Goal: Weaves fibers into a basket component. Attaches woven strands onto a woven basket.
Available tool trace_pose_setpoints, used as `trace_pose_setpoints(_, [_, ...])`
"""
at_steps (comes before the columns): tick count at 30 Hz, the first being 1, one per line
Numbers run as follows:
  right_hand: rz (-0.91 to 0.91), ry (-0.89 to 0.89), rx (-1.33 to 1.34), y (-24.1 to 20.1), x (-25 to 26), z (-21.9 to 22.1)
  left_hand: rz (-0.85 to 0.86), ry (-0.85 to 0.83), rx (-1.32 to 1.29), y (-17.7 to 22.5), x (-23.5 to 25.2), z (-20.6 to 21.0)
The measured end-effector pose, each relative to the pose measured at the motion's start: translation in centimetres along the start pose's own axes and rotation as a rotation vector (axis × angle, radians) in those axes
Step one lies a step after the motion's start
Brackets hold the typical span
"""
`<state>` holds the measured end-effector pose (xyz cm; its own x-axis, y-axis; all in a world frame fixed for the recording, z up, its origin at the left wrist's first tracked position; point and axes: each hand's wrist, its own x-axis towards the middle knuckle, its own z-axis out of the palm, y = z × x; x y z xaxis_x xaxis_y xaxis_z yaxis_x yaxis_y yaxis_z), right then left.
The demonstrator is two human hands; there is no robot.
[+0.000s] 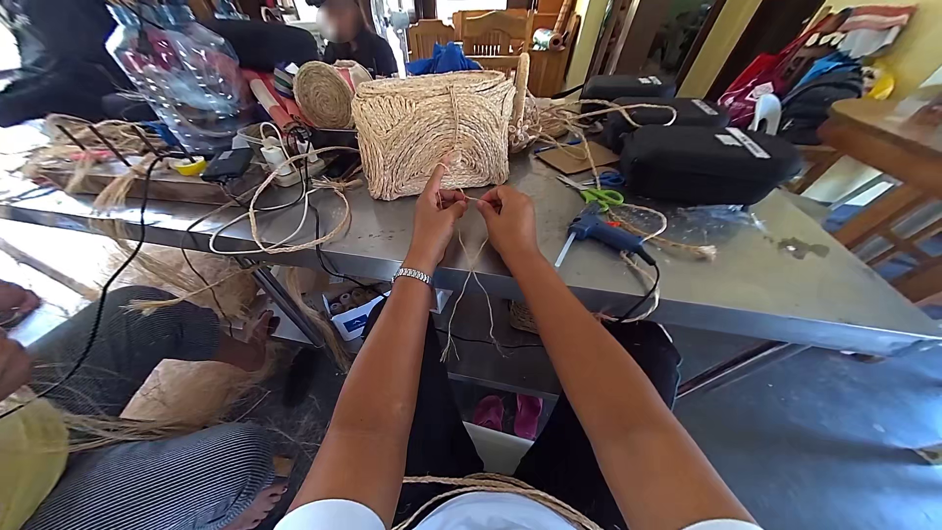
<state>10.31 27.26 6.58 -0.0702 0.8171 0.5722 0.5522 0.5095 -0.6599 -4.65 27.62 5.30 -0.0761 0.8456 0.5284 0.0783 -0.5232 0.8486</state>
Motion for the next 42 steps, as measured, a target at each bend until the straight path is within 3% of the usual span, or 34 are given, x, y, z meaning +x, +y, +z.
trace_pose_setpoints(11, [-0.016,-0.062,-0.050,-0.4,-0.1,-0.1,0.000,0.064,0.090,0.2,0.0,-0.1])
trace_pose_setpoints(20, [0.056,-0.215,-0.081,-1.0,0.0,-0.2,-0.068,0.109,-0.019,1.0,-0.3,0.3])
trace_pose_setpoints(28, [-0.100,-0.116,0.051,-0.3,-0.3,0.2,-0.059,0.129,-0.065,0.6,-0.2,0.2])
trace_pose_setpoints(42, [-0.117,0.077,-0.072,0.2,-0.1,0.1,-0.041,0.094,-0.062,0.6,-0.3,0.2])
